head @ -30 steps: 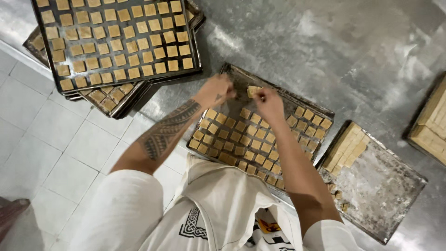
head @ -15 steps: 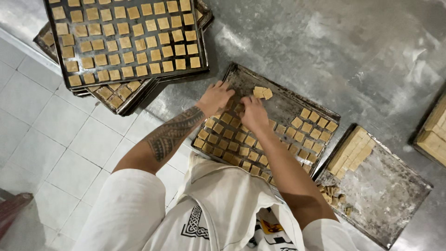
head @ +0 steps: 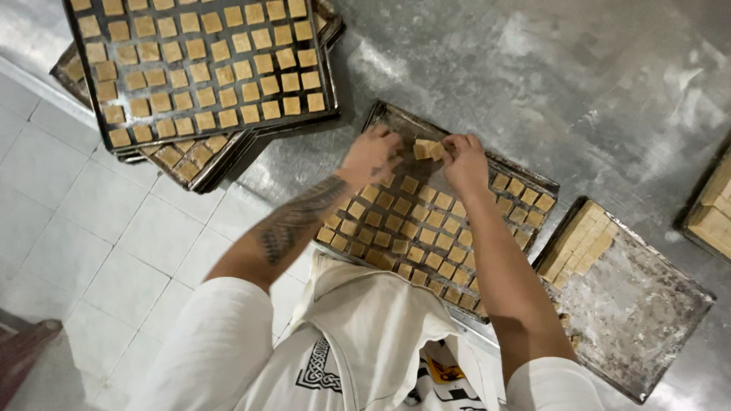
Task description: The person picks up small square pieces of dough from one metal tray and places them onto another metal tray, organizing them into rows.
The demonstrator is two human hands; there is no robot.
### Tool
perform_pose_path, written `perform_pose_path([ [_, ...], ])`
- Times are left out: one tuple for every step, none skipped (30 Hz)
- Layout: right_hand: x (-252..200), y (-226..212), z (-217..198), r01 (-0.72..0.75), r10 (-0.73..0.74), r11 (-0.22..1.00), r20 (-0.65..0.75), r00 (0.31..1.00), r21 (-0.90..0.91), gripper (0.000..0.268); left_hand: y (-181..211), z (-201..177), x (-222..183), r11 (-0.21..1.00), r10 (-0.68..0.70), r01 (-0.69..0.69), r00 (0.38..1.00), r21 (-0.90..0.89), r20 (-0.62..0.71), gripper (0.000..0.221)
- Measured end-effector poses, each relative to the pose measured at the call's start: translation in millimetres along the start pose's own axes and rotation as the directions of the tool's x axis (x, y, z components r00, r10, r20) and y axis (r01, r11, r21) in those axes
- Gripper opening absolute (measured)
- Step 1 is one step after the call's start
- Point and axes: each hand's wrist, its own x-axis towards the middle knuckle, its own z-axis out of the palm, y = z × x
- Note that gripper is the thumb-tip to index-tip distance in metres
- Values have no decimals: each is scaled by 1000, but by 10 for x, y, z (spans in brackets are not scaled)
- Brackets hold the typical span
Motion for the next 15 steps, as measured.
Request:
perform_pose_path([
  [31, 32, -16, 68, -68, 998, -6, 998, 5, 30, 106, 61, 87, 992, -117, 118, 993, -41, 28, 35],
  [56, 55, -27, 136, -136, 991, -11, 991, 10, 33, 188, 107, 158, 995, -100, 101, 994, -24, 33, 41],
  [56, 60, -20, 203, -203, 979, -15, 979, 17, 36, 269, 159, 204, 996, -87, 87, 995, -5, 40, 46],
  [56, 65, -17, 216, -216, 976, 5, 976, -1, 37, 331, 207, 244, 997, -73, 73, 996, 12, 48, 52],
  [46, 64, -7, 230, -229, 973, 26, 973, -15, 38, 373, 253, 270, 999, -41, 41, 999, 33, 1, 51],
  [44, 67, -7, 243, -242, 969, 48, 969, -29, 40, 405, 300, 294, 998, -7, 9, 999, 55, -46, 50],
  [43, 68, -7, 237, -235, 971, 51, 971, -20, 37, 413, 336, 309, 997, 29, -22, 996, 79, -90, 49],
  [47, 73, -12, 230, -229, 973, 54, 972, -12, 35, 398, 361, 337, 994, 22, -13, 996, 108, -88, 44],
  [40, 90, -23, 218, -217, 976, 58, 974, -3, 33, 378, 384, 364, 991, 17, -6, 996, 135, -83, 40],
  [47, 112, -38, 184, -183, 983, 80, 980, -4, 29, 357, 403, 406, 987, 12, 1, 997, 162, -77, 36],
  [53, 136, -52, 149, -147, 989, 102, 984, -6, 26, 331, 408, 447, 984, -17, 22, 999, 177, -34, 31],
  [52, 158, -61, 113, -111, 994, 124, 986, -8, 24, 296, 396, 478, 980, -46, 43, 999, 192, 9, 26],
  [56, 181, -73, 62, -64, 998, 141, 988, 19, 24, 273, 377, 504, 976, -74, 62, 996, 210, 49, 21],
  [58, 208, -83, 10, -17, 999, 159, 987, 46, 24, 249, 346, 487, 990, -79, 74, 996, 122, 34, 19],
  [49, 243, -95, -41, 28, 997, 176, 984, 71, 24, 233, 309, 484, 996, -82, 82, 996, 33, 19, 17],
])
